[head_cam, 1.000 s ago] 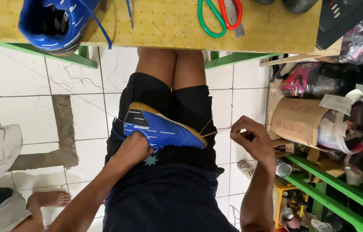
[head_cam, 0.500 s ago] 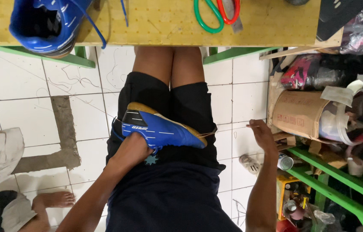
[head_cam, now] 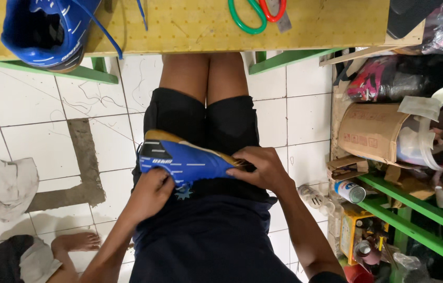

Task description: The person sits on the floor and sews a blue shoe using a needle and thread. They repeatedly pull the thread through the shoe's sole and upper, then use scissors to cut the thread.

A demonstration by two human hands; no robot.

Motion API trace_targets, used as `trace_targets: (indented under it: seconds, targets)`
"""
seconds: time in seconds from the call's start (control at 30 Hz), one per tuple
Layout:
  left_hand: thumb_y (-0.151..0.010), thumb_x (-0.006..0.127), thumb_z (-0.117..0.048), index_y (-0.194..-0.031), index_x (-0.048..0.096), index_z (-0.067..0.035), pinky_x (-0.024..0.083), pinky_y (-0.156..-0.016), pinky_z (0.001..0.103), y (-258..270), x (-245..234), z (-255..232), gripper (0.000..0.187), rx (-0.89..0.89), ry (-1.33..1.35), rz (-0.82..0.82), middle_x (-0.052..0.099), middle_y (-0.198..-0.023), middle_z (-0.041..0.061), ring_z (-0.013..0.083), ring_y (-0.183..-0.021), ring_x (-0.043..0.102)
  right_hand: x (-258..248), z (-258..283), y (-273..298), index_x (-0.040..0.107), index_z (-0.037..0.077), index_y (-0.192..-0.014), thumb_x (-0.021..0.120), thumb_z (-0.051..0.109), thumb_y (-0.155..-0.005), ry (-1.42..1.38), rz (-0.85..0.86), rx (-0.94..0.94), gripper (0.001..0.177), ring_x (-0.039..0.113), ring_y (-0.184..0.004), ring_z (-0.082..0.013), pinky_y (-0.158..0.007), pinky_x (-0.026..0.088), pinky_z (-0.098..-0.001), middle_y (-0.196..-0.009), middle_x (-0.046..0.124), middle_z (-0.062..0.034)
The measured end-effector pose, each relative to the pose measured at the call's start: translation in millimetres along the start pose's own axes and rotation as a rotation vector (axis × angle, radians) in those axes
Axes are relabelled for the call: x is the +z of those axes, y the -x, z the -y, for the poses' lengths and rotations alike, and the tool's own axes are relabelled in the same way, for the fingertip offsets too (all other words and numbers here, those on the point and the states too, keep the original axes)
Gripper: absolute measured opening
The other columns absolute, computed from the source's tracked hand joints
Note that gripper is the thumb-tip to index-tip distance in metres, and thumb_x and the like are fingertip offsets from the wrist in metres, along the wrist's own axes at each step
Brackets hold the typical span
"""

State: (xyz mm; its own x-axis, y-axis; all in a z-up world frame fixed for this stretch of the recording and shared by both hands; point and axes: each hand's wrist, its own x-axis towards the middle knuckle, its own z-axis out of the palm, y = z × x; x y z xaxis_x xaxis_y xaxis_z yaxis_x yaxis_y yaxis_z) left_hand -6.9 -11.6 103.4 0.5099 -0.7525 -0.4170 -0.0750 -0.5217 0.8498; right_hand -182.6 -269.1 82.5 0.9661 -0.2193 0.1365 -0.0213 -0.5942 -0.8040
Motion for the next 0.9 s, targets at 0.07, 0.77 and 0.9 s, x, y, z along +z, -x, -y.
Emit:
trace_targets:
  seconds: [0.07, 0.77, 0.9]
  targets:
    - [-0.095, 0.06, -0.012, -0.071, 0.068, -0.013, 0.052, -0.07, 0.035, 26, 1, 24, 0.025, -0.062, -0.032, 0.017, 0.07, -0.065, 0.002, 0.019, -0.069, 0.072, -4, 21, -15, 0.075, 0.003, -0.099, 0.089, 0.029, -0.085, 0.011, 0.047, -0.048, 0.032, 0.075, -0.077, -0.0254, -0.067, 0.059, -0.0354, -0.09, 0.078, -0.0099]
    - [-0.102, 0.039, 0.0, -0.086, 0.056, -0.015, 0.053, -0.098, 0.04, 48, -83, 123, 0.028, -0.249, 1.81, -0.656, 0.058, -0.082, -0.002, 0.0165, -0.083, 0.059, 17, 2, -3, 0.026, 0.016, -0.062, 0.095, 0.02, -0.079, -0.066, -0.098, -0.102, 0.071, 0.025, -0.048, -0.0118, -0.047, 0.021, -0.0309, -0.054, 0.026, 0.0028]
    - [-0.09, 0.032, 0.001, -0.077, 0.034, -0.021, 0.016, -0.057, 0.02, 35, -80, 148, 0.025, -0.294, 1.543, -0.625, 0.019, -0.072, -0.008, 0.0082, -0.065, 0.013, 23, -1, 0, 0.024, 0.016, -0.062, 0.093, 0.017, -0.082, -0.103, -0.084, -0.05, 0.072, 0.022, -0.049, -0.0106, -0.048, 0.02, -0.0291, -0.054, 0.025, 0.0035]
